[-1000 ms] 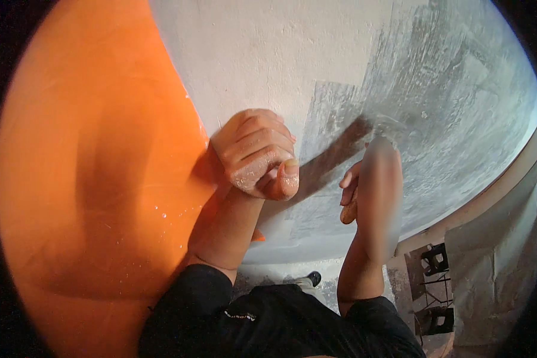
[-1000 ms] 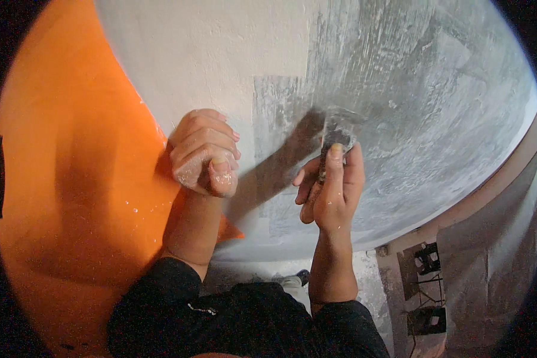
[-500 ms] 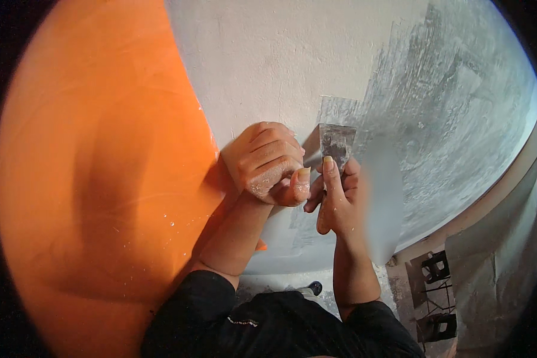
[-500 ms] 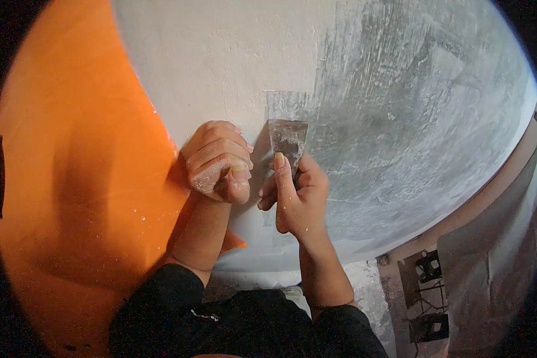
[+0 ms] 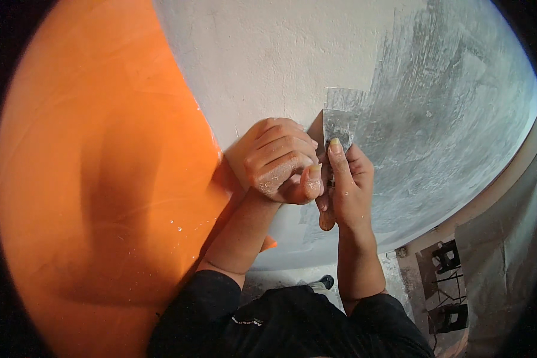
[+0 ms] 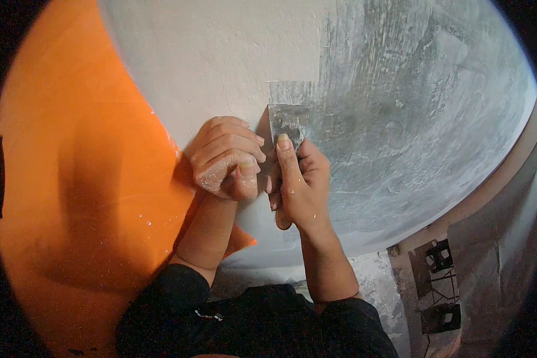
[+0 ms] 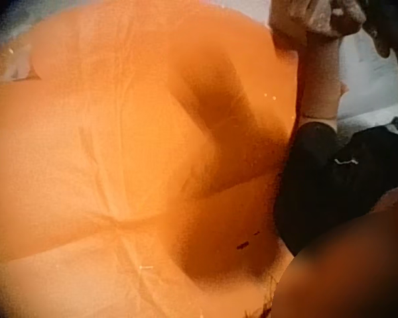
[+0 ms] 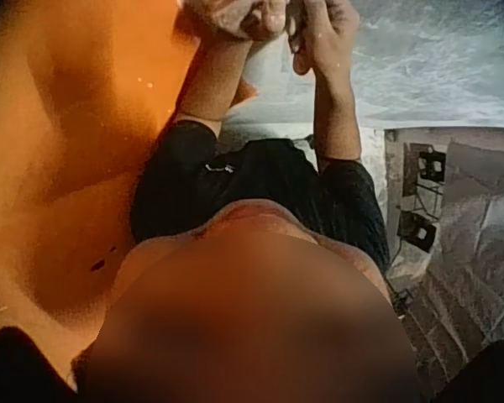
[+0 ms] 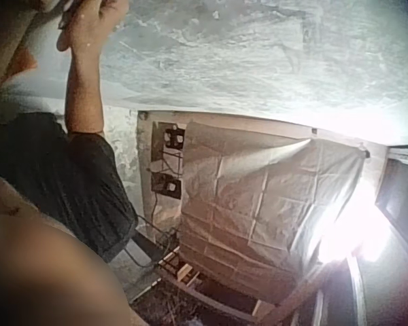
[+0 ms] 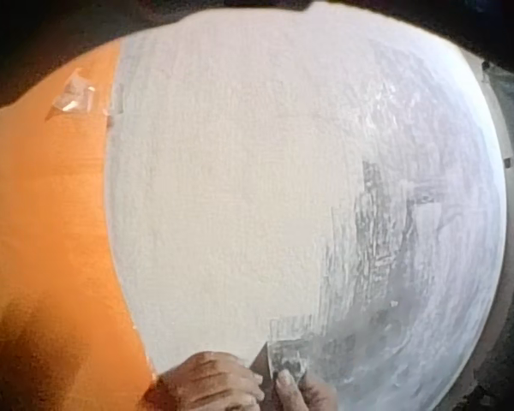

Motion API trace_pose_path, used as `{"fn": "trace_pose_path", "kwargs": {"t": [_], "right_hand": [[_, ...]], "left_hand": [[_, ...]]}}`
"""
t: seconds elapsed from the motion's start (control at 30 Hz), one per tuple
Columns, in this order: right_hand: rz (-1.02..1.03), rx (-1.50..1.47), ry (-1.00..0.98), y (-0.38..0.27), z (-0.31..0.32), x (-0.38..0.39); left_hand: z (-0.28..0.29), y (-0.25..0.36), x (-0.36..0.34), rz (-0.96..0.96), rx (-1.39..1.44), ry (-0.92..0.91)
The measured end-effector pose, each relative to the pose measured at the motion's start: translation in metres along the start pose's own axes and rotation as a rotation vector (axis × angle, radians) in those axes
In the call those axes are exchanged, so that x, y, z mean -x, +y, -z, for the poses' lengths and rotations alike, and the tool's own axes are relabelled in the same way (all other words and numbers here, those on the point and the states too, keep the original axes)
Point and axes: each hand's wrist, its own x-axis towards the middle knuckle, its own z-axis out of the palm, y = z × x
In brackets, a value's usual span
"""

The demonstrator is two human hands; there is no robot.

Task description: The person applies patching compound to a wall with a putty knife, smoothing the compound over the surface.

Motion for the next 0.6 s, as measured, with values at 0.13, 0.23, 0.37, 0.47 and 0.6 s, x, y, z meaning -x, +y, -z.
{"fn": "trace_pose_path", "kwargs": {"t": [0.13, 0.23, 0.37, 0.47, 0.6], "right_hand": [[-0.045, -0.047, -0.004, -0.014, -0.006, -0.001], [-0.073, -0.047, 0.001, -0.022, -0.009, -0.002], [-0.073, -0.047, -0.023, -0.027, -0.006, -0.004], [-0.064, -0.034, -0.021, -0.029, -0.005, -0.005], [-0.073, 0.001, 0.006, -0.026, -0.006, -0.002]], "left_hand": [[-0.003, 0.002, -0.003, -0.007, -0.097, -0.023], [-0.003, 0.001, -0.005, -0.022, -0.118, -0.009], [-0.004, 0.002, -0.005, -0.016, -0.139, -0.069], [-0.008, 0.005, -0.008, -0.021, -0.176, -0.048], [-0.006, 0.005, -0.002, -0.018, -0.211, -0.067]]}}
